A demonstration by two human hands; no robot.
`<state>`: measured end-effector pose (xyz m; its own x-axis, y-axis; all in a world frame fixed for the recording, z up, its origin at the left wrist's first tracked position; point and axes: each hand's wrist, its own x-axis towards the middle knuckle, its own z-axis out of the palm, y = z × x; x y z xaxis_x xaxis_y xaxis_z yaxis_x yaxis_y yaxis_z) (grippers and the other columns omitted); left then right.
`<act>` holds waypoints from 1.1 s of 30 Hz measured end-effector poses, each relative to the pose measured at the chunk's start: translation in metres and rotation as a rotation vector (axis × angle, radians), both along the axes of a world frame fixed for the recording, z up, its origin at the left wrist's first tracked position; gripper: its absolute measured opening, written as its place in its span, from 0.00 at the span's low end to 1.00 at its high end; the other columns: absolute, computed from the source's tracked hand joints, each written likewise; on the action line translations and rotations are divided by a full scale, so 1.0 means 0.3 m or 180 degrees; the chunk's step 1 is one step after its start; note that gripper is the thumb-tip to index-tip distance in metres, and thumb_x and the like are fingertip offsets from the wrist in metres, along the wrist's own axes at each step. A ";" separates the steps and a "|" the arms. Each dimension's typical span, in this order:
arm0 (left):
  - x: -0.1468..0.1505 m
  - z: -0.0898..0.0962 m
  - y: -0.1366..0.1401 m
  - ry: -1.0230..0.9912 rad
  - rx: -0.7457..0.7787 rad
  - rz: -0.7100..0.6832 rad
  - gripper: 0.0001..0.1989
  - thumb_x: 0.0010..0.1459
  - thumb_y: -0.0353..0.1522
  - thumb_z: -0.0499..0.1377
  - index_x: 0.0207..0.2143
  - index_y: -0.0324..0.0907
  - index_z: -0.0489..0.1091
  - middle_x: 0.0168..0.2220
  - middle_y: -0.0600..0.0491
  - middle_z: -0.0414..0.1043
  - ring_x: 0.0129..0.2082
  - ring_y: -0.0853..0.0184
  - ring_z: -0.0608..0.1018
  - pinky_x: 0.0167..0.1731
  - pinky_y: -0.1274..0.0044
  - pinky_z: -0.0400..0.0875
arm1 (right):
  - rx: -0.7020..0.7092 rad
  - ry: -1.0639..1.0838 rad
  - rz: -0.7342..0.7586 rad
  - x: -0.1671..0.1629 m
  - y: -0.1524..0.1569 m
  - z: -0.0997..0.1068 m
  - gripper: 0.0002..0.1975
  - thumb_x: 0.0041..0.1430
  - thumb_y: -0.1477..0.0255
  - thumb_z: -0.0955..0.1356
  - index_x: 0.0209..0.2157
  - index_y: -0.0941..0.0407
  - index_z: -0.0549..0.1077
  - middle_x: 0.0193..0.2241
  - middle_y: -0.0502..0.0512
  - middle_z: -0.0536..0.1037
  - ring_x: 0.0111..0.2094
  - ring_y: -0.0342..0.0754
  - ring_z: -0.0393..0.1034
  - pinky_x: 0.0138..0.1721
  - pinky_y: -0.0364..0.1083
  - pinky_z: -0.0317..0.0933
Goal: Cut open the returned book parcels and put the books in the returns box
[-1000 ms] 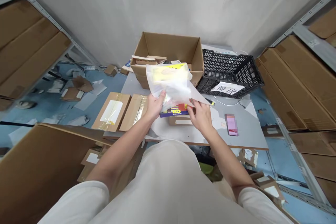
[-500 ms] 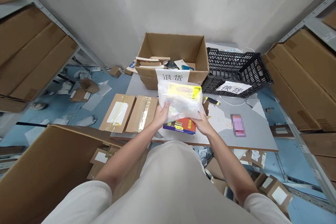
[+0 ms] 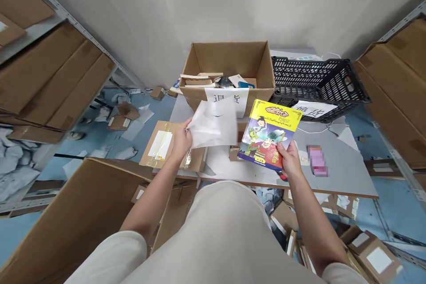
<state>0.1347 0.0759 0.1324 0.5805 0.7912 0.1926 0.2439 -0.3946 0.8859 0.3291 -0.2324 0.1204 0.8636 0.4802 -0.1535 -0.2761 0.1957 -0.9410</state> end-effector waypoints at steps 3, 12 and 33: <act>-0.055 -0.021 -0.029 0.0303 0.0585 0.0164 0.28 0.50 0.25 0.50 0.56 0.40 0.66 0.58 0.46 0.66 0.60 0.59 0.66 0.62 0.66 0.56 | -0.0020 0.0092 -0.0147 0.000 -0.020 -0.018 0.25 0.47 0.60 0.74 0.47 0.48 0.68 0.45 0.52 0.78 0.42 0.52 0.76 0.43 0.52 0.71; 0.046 -0.312 -0.276 0.1341 -0.0514 -0.1523 0.28 0.49 0.28 0.55 0.56 0.41 0.66 0.64 0.44 0.56 0.67 0.53 0.53 0.64 0.60 0.44 | -0.0127 -0.0098 0.0076 -0.020 0.006 -0.019 0.29 0.48 0.56 0.72 0.51 0.47 0.66 0.43 0.53 0.79 0.43 0.52 0.75 0.44 0.53 0.71; 0.008 -0.030 -0.423 -0.0684 -0.3149 -0.1017 0.19 0.45 0.43 0.68 0.36 0.42 0.72 0.35 0.53 0.77 0.32 0.67 0.79 0.35 0.74 0.76 | -0.0144 -0.0793 0.0157 0.072 0.153 0.158 0.25 0.52 0.50 0.67 0.45 0.52 0.72 0.35 0.53 0.79 0.32 0.47 0.74 0.30 0.46 0.70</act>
